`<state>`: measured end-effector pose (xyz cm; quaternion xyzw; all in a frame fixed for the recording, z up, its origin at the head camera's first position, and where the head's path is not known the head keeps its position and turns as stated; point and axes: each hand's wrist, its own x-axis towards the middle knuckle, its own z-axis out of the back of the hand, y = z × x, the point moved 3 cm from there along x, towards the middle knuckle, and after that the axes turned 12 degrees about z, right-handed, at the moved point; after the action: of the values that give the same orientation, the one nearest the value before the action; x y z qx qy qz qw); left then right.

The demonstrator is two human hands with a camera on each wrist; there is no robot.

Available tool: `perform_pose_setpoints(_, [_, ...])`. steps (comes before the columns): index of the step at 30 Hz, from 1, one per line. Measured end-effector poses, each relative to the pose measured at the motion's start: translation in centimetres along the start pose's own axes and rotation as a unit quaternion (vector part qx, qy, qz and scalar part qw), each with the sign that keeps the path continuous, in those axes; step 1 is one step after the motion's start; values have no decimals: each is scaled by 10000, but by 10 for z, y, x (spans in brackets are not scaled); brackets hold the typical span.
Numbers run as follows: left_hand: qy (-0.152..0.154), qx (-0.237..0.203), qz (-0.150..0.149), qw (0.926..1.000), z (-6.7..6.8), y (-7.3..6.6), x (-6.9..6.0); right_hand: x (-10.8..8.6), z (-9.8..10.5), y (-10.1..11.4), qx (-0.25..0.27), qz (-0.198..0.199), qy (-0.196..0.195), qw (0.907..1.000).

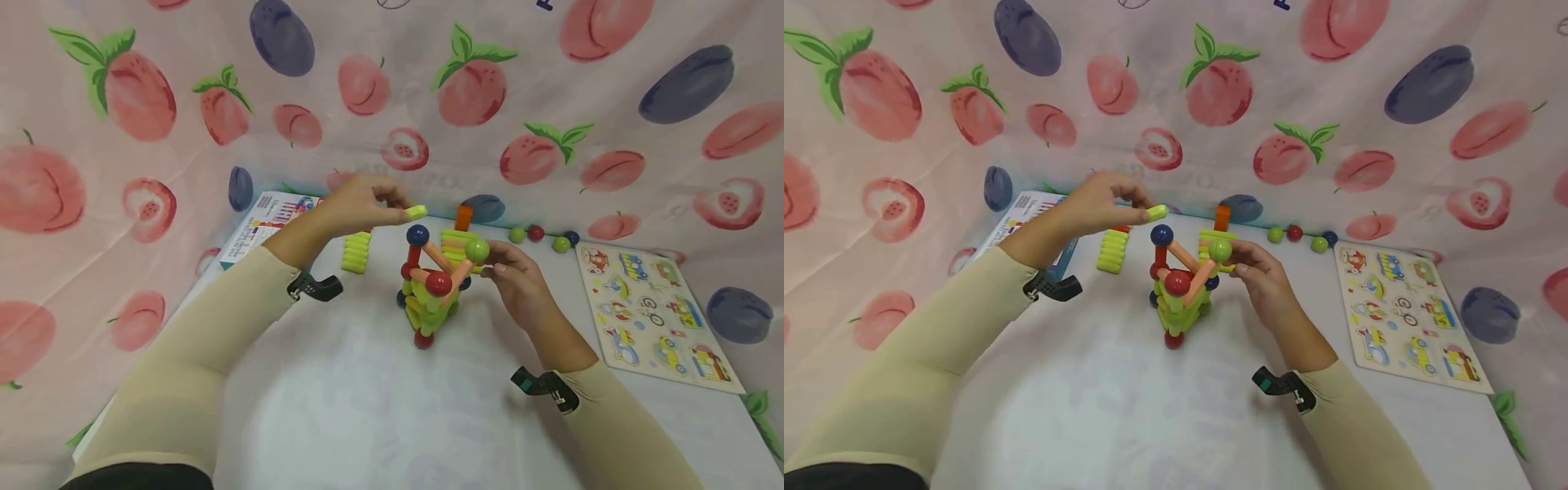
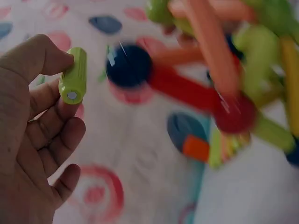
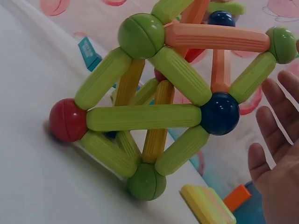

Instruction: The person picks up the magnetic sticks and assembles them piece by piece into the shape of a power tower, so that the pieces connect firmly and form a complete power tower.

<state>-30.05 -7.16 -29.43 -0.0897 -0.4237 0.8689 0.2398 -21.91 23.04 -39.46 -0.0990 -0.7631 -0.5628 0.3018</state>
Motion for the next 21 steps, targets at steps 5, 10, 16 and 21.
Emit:
perform_pose_setpoints(5, [728,-229,-48,9971,-22,-41,25,5,-3,-3,322,-102,301,9990])
perform_pose_setpoints(10, [1063,114,109,9942,-39,-43,29,7,-7,-6,251,-145,323,9991])
perform_pose_setpoints(16, [1177,192,-60,9928,-49,-37,28,9,-9,-5,-15,-188,51,9998])
perform_pose_setpoints(21, [1293,-368,2,9909,-49,-29,25,9,-13,-4,-155,-205,-247,9994])
